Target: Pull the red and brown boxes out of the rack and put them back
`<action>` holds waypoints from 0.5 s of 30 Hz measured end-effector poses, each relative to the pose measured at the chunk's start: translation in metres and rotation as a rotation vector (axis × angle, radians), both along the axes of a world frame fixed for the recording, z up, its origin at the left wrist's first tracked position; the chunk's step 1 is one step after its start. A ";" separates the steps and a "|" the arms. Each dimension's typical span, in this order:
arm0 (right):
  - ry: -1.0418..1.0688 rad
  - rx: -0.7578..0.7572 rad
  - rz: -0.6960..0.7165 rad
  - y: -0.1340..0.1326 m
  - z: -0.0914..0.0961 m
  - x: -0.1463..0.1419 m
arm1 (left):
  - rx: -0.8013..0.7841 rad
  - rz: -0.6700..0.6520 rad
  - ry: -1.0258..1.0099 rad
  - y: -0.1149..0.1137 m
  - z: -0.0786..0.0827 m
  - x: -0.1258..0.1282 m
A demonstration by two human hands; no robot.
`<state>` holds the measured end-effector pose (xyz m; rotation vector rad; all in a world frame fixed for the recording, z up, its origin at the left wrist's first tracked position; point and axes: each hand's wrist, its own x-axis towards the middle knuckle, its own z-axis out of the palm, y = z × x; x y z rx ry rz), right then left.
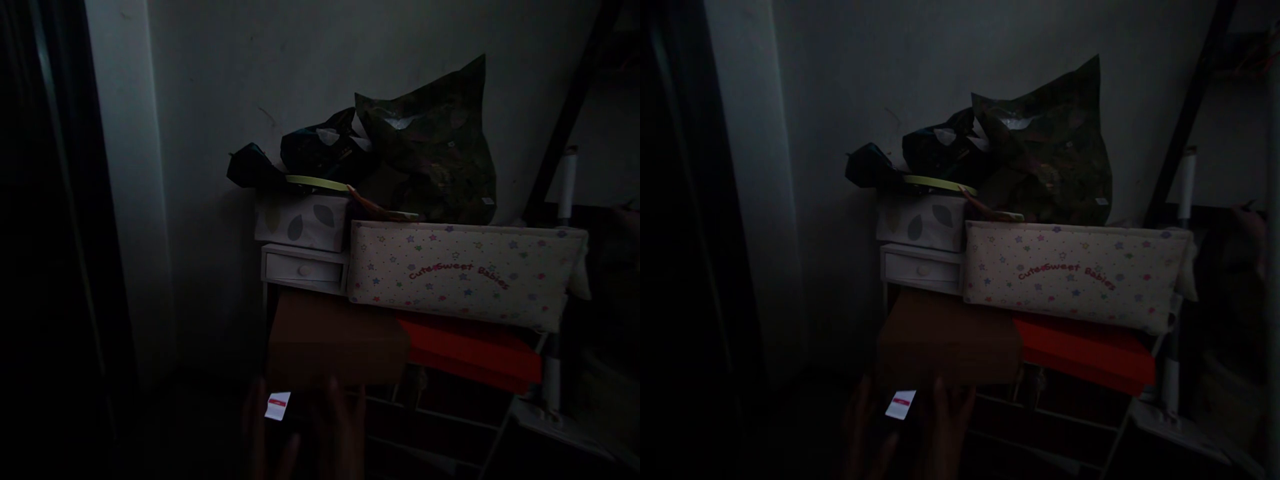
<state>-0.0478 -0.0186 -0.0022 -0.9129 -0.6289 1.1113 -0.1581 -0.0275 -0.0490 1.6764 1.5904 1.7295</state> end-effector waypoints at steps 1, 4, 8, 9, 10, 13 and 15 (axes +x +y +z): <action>0.064 0.011 0.054 0.006 0.004 -0.002 | 0.002 -0.001 0.083 0.002 0.004 0.008; 0.094 0.021 0.149 0.017 0.006 0.005 | -0.082 -0.081 0.207 0.021 0.011 0.020; -0.328 -0.011 -0.288 0.031 -0.006 0.047 | -0.095 -0.099 0.251 0.059 0.011 0.017; -0.443 0.019 -0.389 0.036 -0.009 0.060 | -0.082 -0.090 0.263 0.068 0.009 0.017; -0.549 0.055 -0.448 0.041 -0.011 0.071 | -0.072 -0.080 0.269 0.076 0.007 0.016; -0.774 0.143 -0.422 0.059 -0.019 0.097 | -0.063 -0.060 0.268 0.097 0.002 0.019; -0.844 0.166 -0.345 0.067 -0.027 0.110 | -0.063 -0.073 0.273 0.105 0.000 0.023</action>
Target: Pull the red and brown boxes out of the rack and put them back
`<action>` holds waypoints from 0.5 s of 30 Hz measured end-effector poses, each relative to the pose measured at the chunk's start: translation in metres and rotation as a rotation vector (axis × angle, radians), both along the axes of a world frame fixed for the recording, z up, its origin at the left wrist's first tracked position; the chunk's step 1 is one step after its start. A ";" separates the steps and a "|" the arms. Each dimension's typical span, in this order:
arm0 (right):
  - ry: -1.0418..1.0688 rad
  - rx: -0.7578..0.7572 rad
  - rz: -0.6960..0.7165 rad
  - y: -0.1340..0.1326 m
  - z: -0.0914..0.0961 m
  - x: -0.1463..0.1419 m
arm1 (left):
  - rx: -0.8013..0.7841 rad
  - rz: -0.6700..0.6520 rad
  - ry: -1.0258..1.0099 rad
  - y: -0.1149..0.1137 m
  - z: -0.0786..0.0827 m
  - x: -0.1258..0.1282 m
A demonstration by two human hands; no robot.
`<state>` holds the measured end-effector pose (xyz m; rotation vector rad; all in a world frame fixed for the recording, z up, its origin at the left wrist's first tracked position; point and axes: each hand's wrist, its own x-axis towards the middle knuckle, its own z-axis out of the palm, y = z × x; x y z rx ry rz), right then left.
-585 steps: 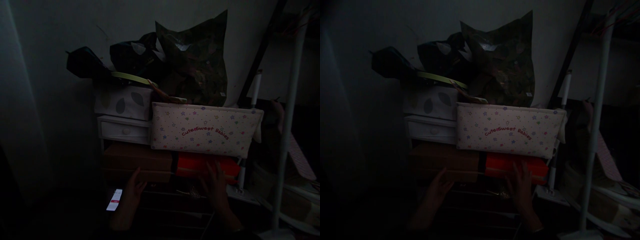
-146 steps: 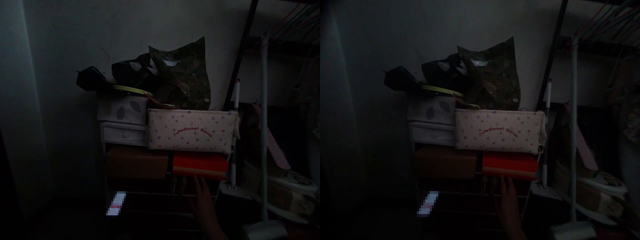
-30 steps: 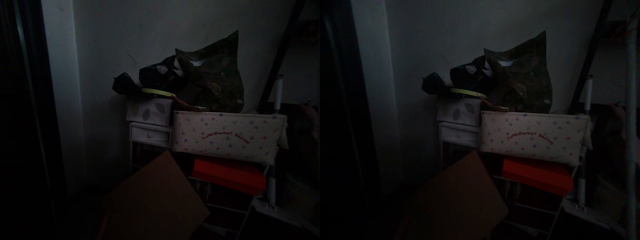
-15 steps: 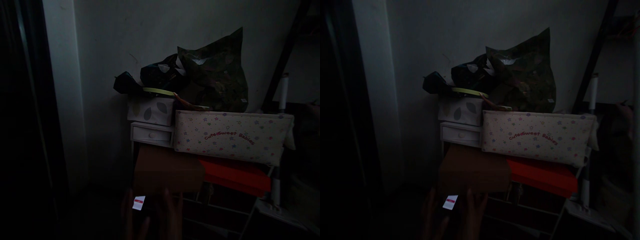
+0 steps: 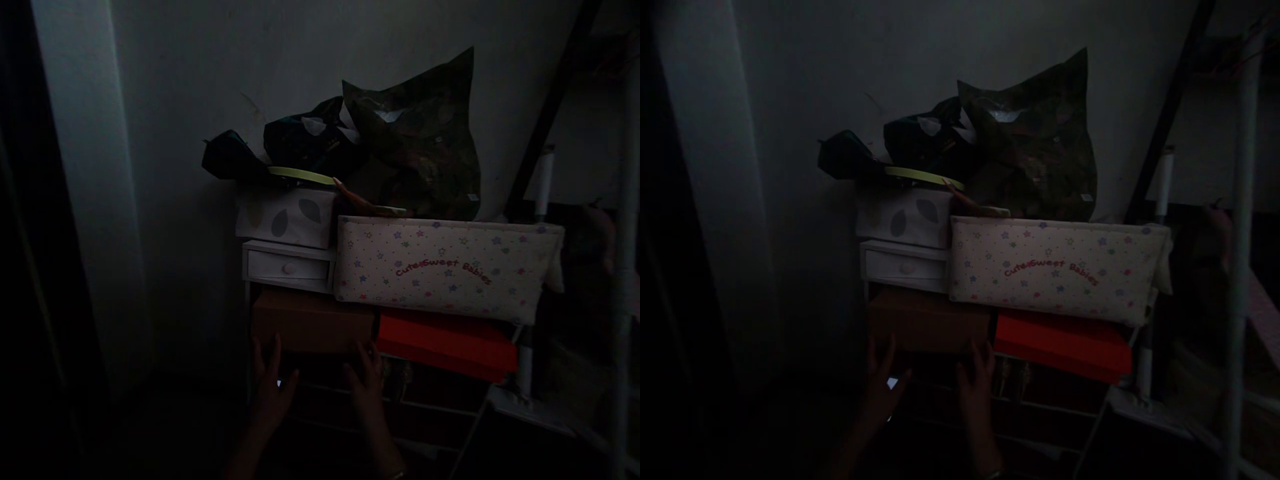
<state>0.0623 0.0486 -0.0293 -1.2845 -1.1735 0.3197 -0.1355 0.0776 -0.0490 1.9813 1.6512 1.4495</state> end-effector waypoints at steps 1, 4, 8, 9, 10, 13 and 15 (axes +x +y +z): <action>-0.025 -0.003 0.021 0.002 -0.005 0.007 | 0.000 -0.010 0.003 0.002 -0.001 0.001; -0.091 0.028 0.003 0.002 -0.028 0.035 | 0.044 0.023 -0.012 0.000 -0.006 0.004; -0.075 -0.011 -0.275 -0.002 -0.067 0.092 | 0.150 0.140 -0.085 -0.014 -0.029 0.014; -0.068 -0.054 -0.370 -0.001 -0.075 0.106 | 0.158 0.127 -0.090 -0.017 -0.037 0.020; -0.074 -0.103 -0.425 0.001 -0.082 0.119 | 0.145 0.080 -0.073 -0.019 -0.045 0.028; -0.057 -0.186 -0.502 0.015 -0.090 0.143 | 0.026 -0.146 0.005 -0.022 -0.063 0.058; -0.040 -0.223 -0.505 0.025 -0.089 0.150 | -0.097 -0.241 0.004 -0.018 -0.064 0.081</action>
